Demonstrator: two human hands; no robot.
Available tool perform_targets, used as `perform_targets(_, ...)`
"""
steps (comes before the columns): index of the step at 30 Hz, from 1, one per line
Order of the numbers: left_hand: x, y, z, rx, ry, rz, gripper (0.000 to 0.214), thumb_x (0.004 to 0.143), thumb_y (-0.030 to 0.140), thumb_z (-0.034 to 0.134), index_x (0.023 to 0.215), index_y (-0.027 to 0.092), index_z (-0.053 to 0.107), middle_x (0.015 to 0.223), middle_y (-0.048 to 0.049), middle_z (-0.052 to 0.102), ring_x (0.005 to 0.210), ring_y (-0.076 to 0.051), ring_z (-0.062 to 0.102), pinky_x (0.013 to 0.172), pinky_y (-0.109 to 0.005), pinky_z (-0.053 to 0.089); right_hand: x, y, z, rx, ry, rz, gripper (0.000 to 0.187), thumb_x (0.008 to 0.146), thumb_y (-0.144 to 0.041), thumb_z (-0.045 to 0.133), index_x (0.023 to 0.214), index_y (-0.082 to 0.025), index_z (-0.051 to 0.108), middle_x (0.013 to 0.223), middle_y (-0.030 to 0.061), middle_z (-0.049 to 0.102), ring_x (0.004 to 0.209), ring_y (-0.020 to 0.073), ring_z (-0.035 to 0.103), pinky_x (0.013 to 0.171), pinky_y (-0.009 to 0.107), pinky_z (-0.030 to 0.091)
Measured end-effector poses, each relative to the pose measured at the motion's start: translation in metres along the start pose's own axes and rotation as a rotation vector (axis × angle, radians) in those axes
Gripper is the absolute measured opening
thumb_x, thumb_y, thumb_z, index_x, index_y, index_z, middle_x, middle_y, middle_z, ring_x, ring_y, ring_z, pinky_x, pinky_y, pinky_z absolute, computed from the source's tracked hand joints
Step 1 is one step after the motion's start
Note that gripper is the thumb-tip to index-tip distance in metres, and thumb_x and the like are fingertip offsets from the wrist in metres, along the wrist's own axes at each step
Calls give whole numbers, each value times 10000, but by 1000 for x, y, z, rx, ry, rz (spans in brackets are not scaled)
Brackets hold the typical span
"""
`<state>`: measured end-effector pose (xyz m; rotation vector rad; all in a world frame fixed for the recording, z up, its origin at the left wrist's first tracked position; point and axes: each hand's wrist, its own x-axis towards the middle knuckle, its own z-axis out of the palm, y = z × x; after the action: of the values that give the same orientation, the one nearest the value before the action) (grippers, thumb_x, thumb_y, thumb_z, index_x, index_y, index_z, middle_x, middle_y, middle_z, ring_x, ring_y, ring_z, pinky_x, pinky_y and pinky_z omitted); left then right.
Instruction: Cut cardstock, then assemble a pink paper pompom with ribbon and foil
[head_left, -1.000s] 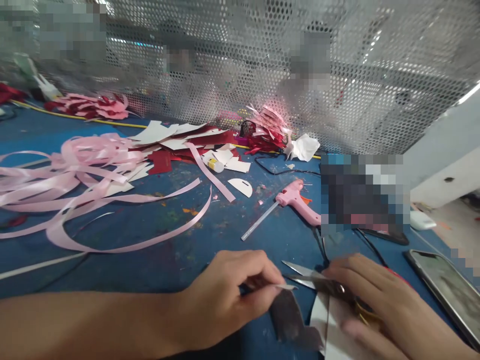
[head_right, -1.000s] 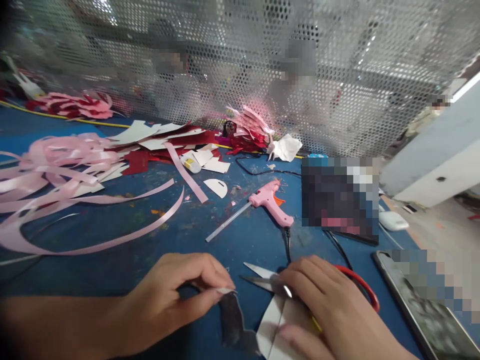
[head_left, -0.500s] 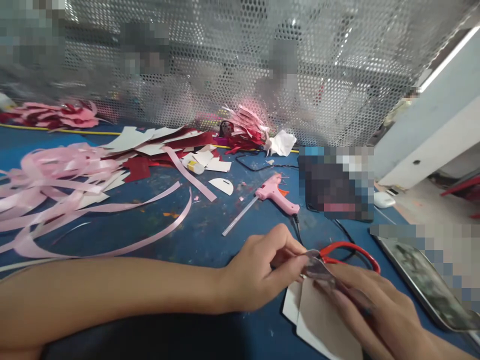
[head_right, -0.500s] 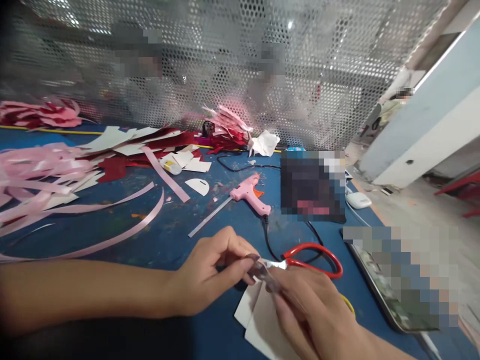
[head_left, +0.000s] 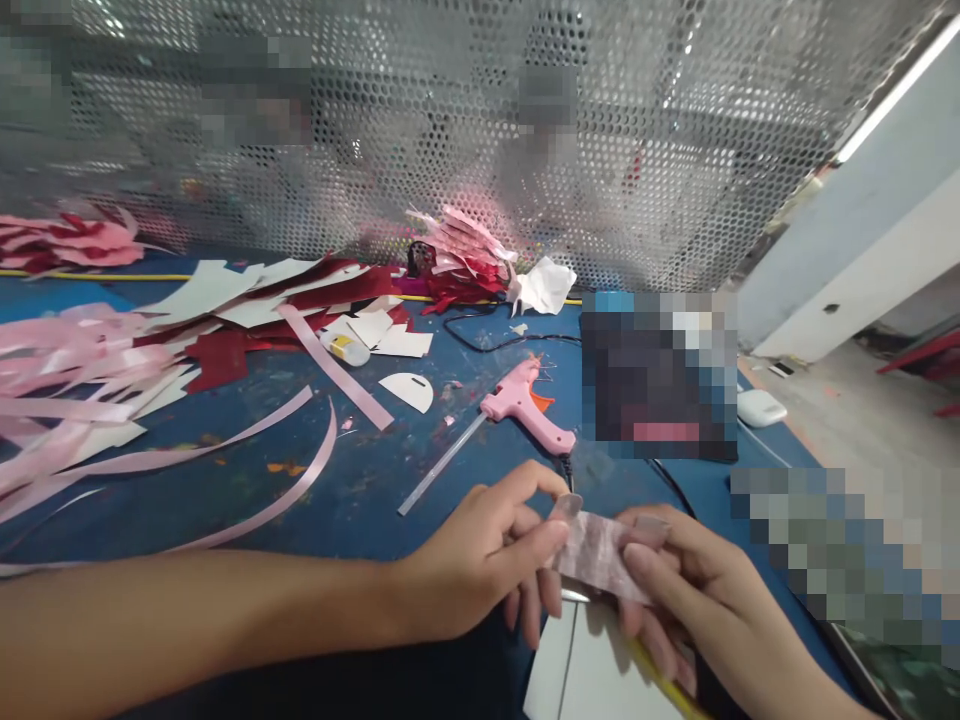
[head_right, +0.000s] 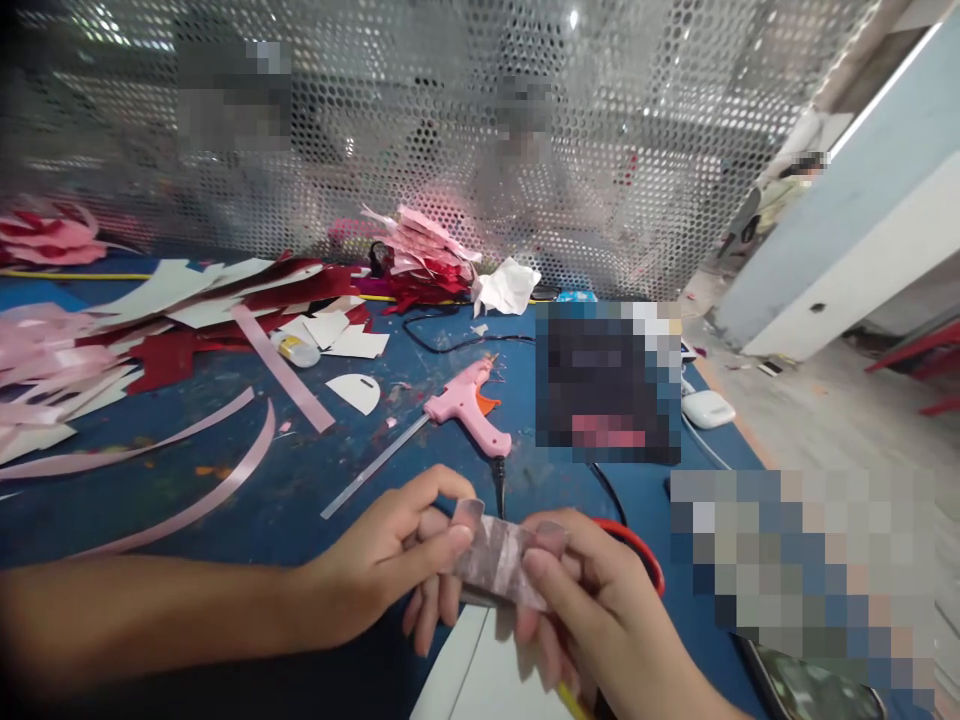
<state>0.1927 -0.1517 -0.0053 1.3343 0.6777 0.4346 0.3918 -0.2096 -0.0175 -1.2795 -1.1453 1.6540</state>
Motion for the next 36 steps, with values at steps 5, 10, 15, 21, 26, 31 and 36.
perform_targets(5,3,0,-1,-89,1,-29,185,925,373,437,952,193,404,571,37,612,375,-69,549,352,-107,377,2,-3,-1,30,-18,43,326,894,-470,515,936,-147,535,560,-2,602,360,49,493,349,121,354)
perform_targets(10,3,-1,-1,-149,29,-13,205,910,379,471,927,184,412,566,25,624,365,-80,559,339,-113,376,2,-5,-1,70,-40,18,316,901,-466,508,879,-151,532,580,-5,613,388,53,524,375,129,387)
perform_targets(15,5,1,-2,-176,141,13,237,912,420,462,910,193,395,539,24,624,348,-85,552,336,-117,387,1,-6,-2,130,-51,46,338,875,-472,549,835,-137,533,619,5,624,414,46,541,408,129,426)
perform_targets(21,7,1,-1,-163,167,38,219,914,402,455,934,192,396,526,26,615,353,-83,547,341,-115,379,2,-11,0,69,-30,39,337,821,-457,630,834,-130,552,615,-6,602,406,33,518,393,117,404)
perform_targets(26,5,0,0,-76,188,46,213,929,406,417,966,198,388,527,42,585,354,-85,525,351,-140,360,0,-11,-1,25,-46,59,367,816,-480,621,741,-126,564,580,-3,582,394,36,503,383,124,398)
perform_targets(31,-1,-3,-2,490,558,502,140,849,259,582,943,225,484,769,18,537,619,-96,535,553,-225,431,0,-8,0,-81,-31,71,421,840,-484,585,638,-115,576,445,-6,525,369,39,471,387,126,372)
perform_targets(36,-1,-5,5,1178,640,1098,138,789,186,650,889,281,652,685,33,526,706,-131,483,657,-272,385,-2,-9,3,-76,-62,-22,364,831,-447,612,667,-122,613,528,25,602,428,58,521,433,143,409)
